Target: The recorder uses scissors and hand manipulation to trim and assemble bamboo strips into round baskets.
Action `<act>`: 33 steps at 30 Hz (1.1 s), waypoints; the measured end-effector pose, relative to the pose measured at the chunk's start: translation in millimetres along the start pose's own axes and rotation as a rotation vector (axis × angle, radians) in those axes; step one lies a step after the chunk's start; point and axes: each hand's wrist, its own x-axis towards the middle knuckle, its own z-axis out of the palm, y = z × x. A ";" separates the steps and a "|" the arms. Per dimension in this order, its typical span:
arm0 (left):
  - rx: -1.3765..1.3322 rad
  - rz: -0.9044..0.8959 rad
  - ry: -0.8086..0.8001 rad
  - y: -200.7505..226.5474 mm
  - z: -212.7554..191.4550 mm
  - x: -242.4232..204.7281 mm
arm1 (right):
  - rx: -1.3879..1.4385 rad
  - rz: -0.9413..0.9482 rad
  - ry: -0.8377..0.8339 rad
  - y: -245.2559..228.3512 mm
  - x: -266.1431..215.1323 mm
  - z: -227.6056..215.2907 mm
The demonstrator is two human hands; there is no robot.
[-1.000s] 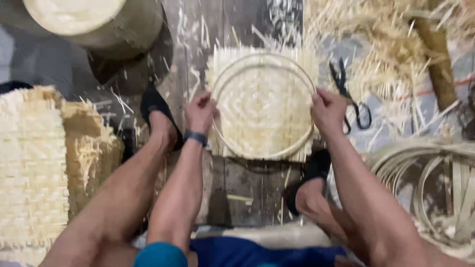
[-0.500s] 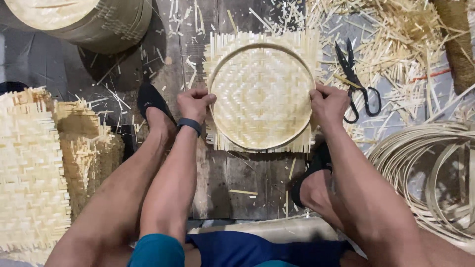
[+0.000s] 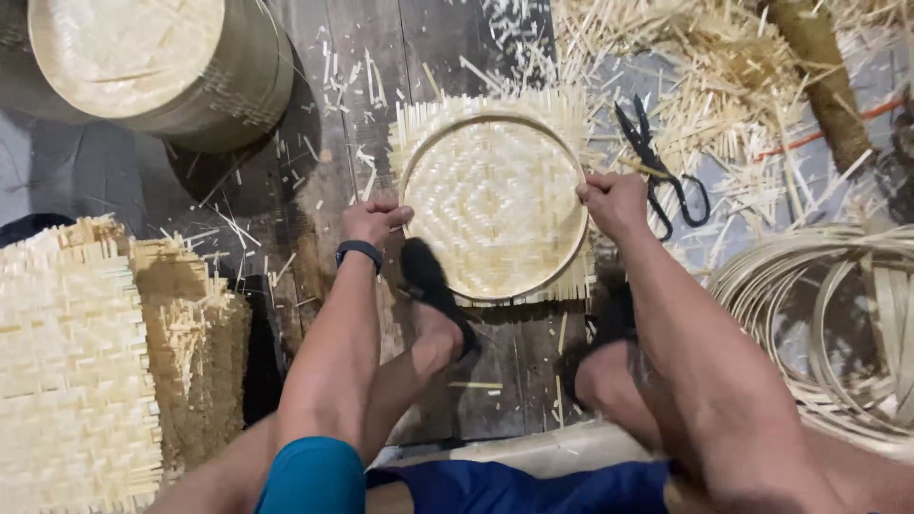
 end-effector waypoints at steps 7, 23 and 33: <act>-0.038 -0.025 -0.043 -12.1 -5.6 12.3 | 0.071 0.120 -0.089 4.5 12.0 -2.6; 0.710 0.914 0.028 118.4 74.5 -5.0 | -0.635 -0.847 -0.405 -121.1 -129.9 102.1; 0.448 0.548 -0.402 118.1 124.7 59.5 | -0.244 -0.882 -0.380 -144.1 -42.0 66.1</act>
